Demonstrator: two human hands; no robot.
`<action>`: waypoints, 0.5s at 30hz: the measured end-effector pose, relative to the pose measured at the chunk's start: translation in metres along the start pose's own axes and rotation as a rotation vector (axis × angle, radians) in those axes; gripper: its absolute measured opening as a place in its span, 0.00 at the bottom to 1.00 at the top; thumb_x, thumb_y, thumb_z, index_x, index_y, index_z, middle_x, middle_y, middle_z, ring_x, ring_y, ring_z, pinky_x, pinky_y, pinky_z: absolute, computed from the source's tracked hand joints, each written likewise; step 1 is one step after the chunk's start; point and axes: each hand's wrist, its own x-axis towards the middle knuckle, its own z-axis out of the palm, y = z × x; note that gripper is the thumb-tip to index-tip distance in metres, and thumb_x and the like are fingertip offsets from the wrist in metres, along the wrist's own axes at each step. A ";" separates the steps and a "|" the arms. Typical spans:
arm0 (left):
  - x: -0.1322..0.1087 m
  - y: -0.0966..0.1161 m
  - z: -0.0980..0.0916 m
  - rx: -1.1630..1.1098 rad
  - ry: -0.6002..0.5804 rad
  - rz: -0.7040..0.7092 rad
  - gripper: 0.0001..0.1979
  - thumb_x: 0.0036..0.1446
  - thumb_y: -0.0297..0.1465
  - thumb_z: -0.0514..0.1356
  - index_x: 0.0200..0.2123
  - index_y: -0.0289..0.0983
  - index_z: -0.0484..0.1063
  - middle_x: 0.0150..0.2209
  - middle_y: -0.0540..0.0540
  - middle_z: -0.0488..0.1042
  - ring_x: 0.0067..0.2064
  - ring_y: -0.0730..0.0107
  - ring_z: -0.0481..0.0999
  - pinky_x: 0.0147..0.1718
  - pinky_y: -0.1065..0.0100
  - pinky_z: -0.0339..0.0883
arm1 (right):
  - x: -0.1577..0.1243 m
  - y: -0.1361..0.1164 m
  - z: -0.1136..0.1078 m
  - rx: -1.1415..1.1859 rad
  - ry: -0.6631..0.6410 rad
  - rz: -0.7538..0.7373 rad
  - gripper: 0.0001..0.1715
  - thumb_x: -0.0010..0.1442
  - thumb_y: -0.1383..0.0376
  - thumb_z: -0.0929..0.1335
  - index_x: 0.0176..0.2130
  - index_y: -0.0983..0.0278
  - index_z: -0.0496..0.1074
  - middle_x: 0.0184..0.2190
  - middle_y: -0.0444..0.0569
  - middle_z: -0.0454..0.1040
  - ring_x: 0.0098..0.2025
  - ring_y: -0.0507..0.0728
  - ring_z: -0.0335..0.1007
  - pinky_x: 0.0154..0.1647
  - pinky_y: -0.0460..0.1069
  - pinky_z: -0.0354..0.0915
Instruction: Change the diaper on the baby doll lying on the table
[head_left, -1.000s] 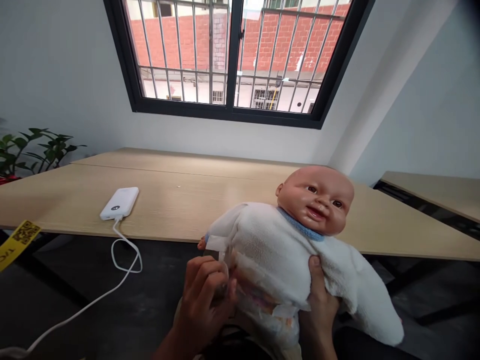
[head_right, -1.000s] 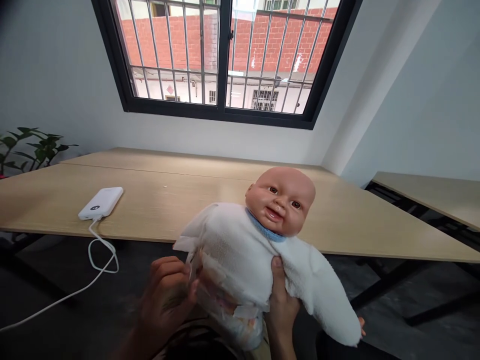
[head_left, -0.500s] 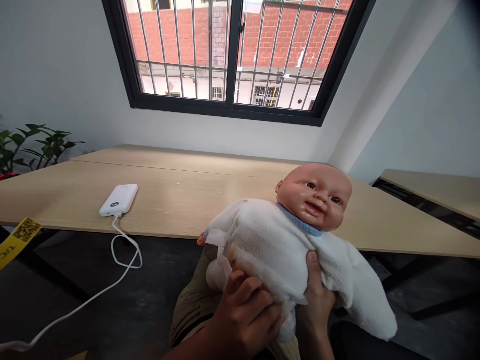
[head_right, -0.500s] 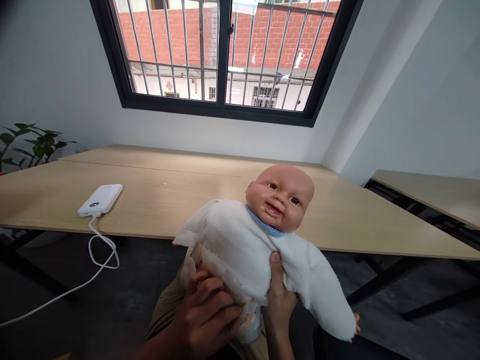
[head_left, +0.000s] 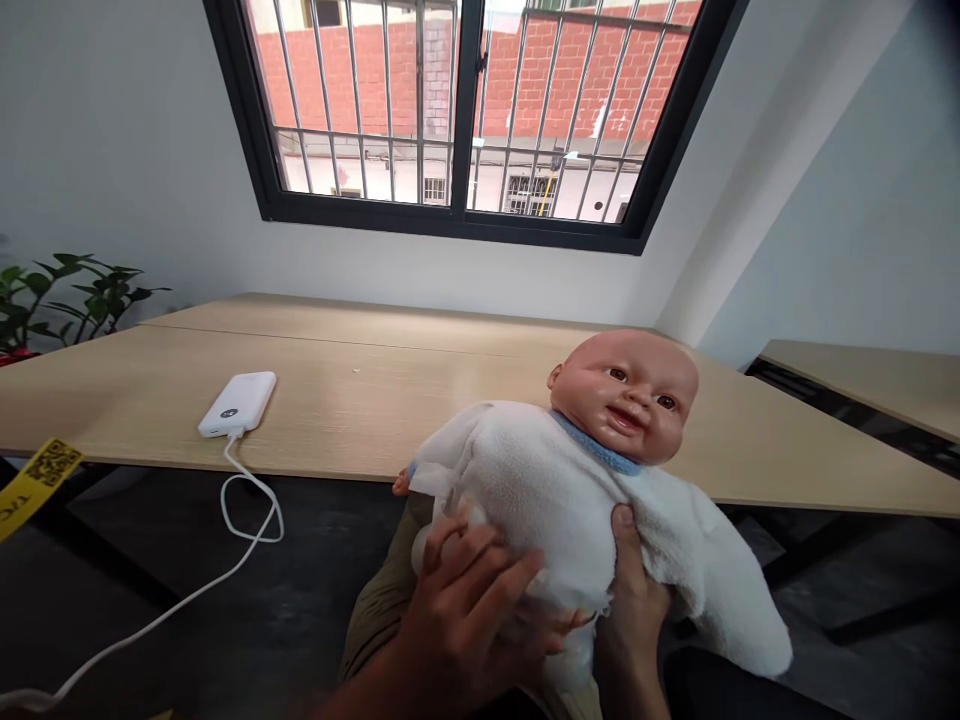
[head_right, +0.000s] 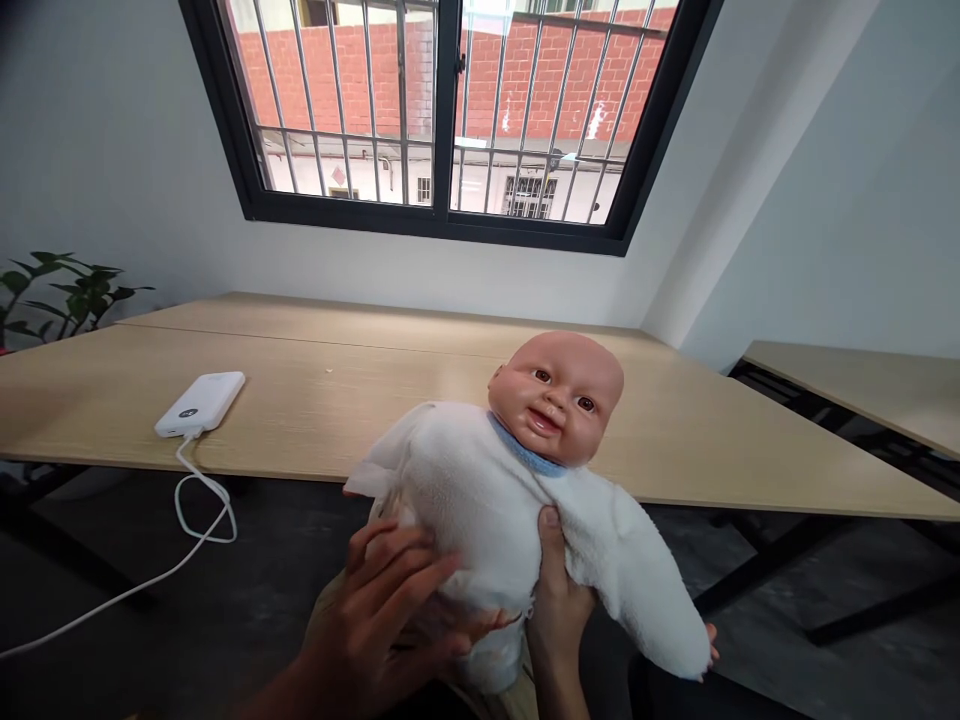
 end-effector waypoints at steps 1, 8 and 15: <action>-0.003 -0.002 -0.001 -0.025 -0.018 0.010 0.15 0.67 0.40 0.54 0.45 0.34 0.73 0.31 0.46 0.77 0.38 0.65 0.76 0.52 0.59 0.64 | 0.000 0.000 0.000 0.002 0.000 0.003 0.44 0.51 0.48 0.74 0.61 0.66 0.67 0.59 0.51 0.70 0.63 0.64 0.62 0.68 0.58 0.54; -0.038 -0.019 -0.003 -0.012 -0.337 0.231 0.15 0.65 0.24 0.53 0.25 0.38 0.66 0.18 0.55 0.65 0.20 0.75 0.62 0.28 0.67 0.55 | -0.002 -0.010 0.007 0.005 0.014 0.068 0.46 0.48 0.46 0.74 0.57 0.70 0.70 0.59 0.54 0.69 0.64 0.66 0.61 0.68 0.61 0.52; -0.047 -0.022 -0.019 -0.022 -0.462 0.186 0.06 0.61 0.34 0.63 0.31 0.42 0.74 0.21 0.55 0.69 0.24 0.74 0.68 0.33 0.68 0.59 | 0.012 0.004 0.001 -0.009 -0.035 0.056 0.42 0.52 0.48 0.73 0.59 0.67 0.69 0.61 0.52 0.68 0.64 0.64 0.62 0.67 0.58 0.56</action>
